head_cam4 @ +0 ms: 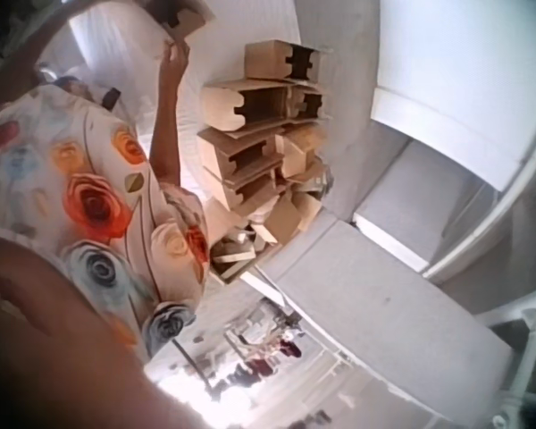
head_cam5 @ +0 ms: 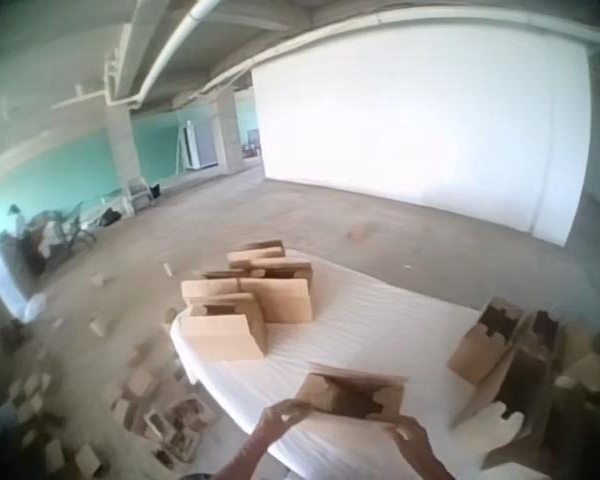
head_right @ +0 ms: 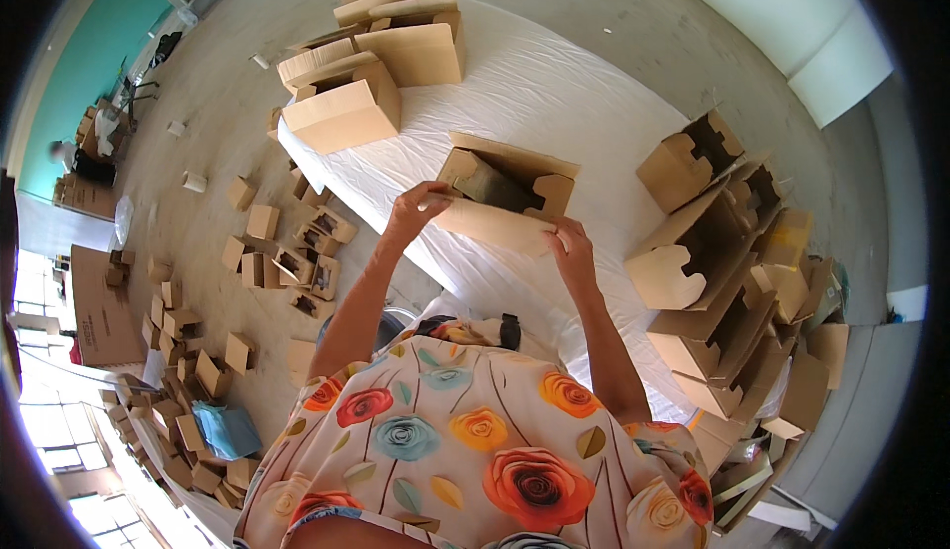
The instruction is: The person places cardboard inserts into cardboard boxes and closes the top flaps of the boxes by hand on a table.
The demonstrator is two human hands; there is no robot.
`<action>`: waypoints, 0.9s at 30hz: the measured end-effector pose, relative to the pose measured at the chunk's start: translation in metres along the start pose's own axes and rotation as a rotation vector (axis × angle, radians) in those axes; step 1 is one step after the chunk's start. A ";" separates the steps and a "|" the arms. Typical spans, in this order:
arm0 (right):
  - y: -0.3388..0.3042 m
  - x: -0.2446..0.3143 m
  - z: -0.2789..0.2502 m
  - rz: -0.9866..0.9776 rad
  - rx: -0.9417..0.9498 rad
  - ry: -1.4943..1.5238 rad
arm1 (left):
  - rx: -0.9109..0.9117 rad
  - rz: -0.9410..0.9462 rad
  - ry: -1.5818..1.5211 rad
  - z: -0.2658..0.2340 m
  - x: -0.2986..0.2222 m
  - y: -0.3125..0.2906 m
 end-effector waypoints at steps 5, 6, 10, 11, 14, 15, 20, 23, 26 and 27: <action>0.018 -0.019 0.013 0.251 0.018 0.197 | -0.145 -0.128 0.008 0.000 0.016 0.019; 0.024 -0.017 0.014 0.279 0.020 0.237 | -0.161 -0.106 0.070 0.002 0.020 0.022; 0.043 -0.009 0.004 0.170 -0.154 -0.025 | -0.179 0.001 0.214 0.012 0.030 0.027; 0.051 -0.016 0.006 0.124 -0.135 -0.074 | -0.183 0.018 0.221 0.013 0.031 0.027; 0.064 -0.023 0.004 0.151 0.018 -0.021 | -0.188 0.022 0.252 0.015 0.026 0.028; 0.066 -0.024 0.004 0.190 0.084 0.028 | -0.186 0.014 0.262 0.017 0.026 0.028; 0.031 -0.041 0.020 -0.038 0.111 -0.132 | -0.163 0.026 0.223 0.015 0.046 0.019; 0.023 -0.008 0.017 0.369 0.278 0.247 | 0.092 -0.065 -0.105 0.001 0.073 0.017; 0.018 -0.015 0.026 0.405 0.236 0.329 | 0.055 -0.644 -0.556 0.003 0.021 0.026; 0.019 -0.018 0.033 0.355 0.215 0.294 | 0.000 -0.689 -0.541 0.004 0.017 0.030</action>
Point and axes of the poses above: each hand's wrist, its own y-axis towards the middle knuckle, its own z-axis out of the palm, x = y × z, the point moved 4 cm from there along y, towards the middle knuckle, and after that the axes turned 13 degrees about -y, right-handed, at the moved point
